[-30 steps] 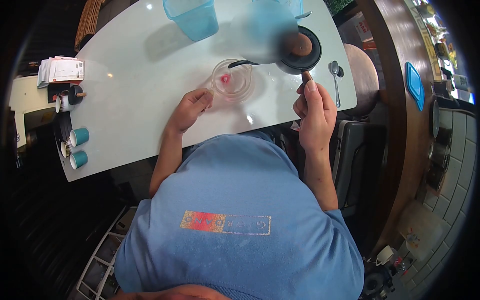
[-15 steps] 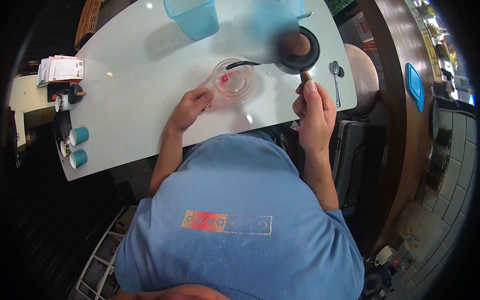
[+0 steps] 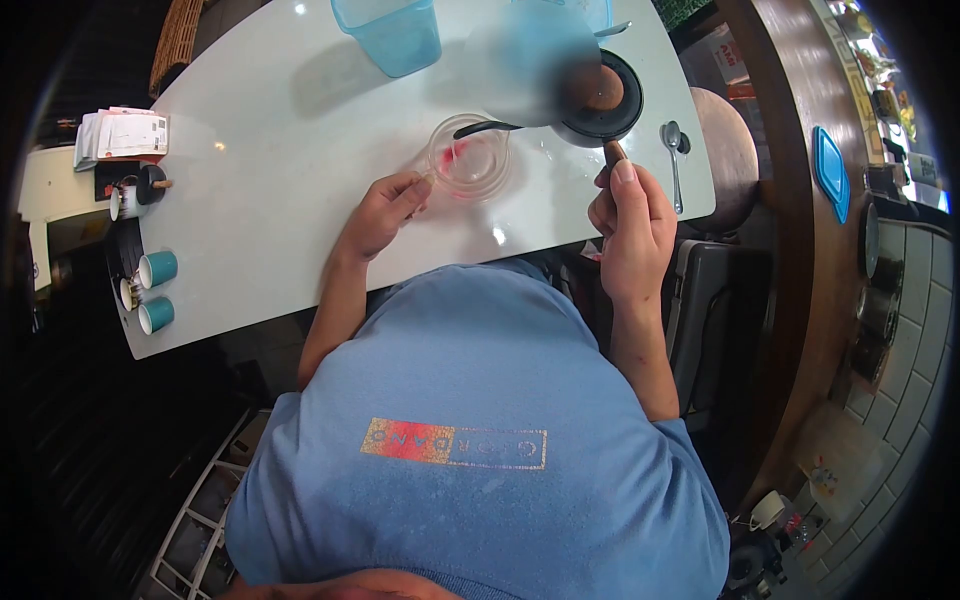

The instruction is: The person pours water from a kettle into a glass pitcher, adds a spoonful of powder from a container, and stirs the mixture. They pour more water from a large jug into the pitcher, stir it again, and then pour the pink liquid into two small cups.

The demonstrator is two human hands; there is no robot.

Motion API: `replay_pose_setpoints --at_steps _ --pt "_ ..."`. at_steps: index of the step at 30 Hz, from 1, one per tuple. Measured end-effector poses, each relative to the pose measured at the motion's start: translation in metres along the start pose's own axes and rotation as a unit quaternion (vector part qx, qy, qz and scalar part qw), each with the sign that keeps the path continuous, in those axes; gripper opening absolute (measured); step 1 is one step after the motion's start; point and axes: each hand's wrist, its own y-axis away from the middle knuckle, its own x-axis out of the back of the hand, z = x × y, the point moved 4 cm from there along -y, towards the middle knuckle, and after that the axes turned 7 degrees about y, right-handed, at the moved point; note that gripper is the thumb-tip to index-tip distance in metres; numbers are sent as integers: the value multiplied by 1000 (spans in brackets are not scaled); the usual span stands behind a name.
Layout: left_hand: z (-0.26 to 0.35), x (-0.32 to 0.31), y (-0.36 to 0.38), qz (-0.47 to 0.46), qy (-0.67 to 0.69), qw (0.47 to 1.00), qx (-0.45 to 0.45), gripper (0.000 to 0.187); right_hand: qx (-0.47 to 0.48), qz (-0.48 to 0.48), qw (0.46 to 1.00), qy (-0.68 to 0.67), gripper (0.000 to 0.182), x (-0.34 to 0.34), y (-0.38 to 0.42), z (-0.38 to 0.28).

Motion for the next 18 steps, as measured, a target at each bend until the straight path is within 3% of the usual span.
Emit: replay_pose_setpoints --at_steps 2,18 --pt "1 1 0 41 -9 998 -37 30 0 -4 1000 -1 33 0 2 -1" --pt "-7 7 -2 13 5 1000 -25 27 -14 6 1000 -17 31 2 14 -2"
